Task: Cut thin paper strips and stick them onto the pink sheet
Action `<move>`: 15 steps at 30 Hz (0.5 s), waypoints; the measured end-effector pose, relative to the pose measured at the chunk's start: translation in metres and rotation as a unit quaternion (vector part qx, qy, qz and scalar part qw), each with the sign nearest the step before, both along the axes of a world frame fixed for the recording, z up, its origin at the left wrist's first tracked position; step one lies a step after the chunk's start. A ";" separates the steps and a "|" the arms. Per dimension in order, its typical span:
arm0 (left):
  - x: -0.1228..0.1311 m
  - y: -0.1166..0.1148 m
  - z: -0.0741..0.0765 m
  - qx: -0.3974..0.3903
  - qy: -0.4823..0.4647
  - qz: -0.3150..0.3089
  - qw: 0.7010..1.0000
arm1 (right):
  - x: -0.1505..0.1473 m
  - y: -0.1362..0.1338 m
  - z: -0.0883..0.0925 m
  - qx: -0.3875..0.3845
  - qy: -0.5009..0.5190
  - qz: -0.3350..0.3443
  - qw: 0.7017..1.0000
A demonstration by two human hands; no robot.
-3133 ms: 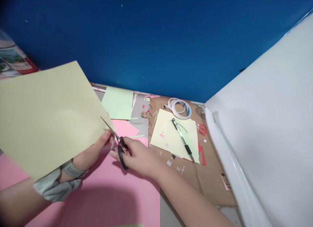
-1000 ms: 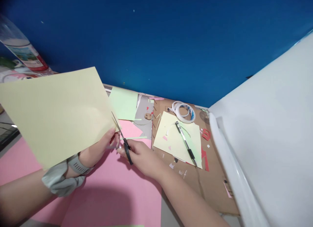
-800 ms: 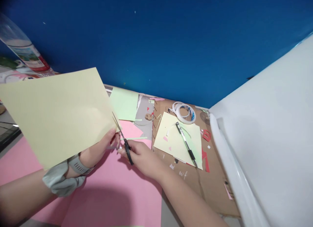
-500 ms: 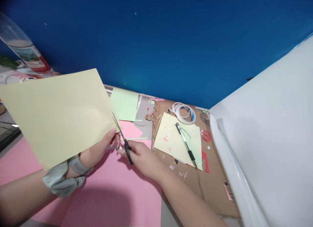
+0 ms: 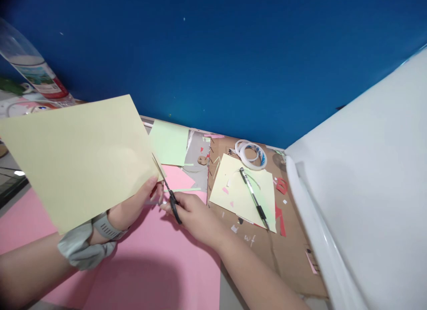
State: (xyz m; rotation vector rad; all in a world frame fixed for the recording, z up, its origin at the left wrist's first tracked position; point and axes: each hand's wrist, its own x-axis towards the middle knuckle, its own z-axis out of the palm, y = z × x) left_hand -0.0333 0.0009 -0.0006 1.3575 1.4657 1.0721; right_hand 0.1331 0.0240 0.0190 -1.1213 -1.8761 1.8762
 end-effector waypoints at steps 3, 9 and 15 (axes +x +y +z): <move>0.000 -0.001 0.000 -0.002 -0.002 0.005 1.000 | 0.000 0.000 0.000 0.004 -0.012 0.002 1.000; 0.001 -0.003 0.000 -0.018 -0.051 -0.005 0.999 | 0.000 0.000 0.000 -0.001 -0.016 -0.004 1.000; 0.002 -0.002 0.003 -0.012 -0.047 -0.006 0.999 | 0.000 0.000 0.000 -0.007 -0.007 -0.006 1.000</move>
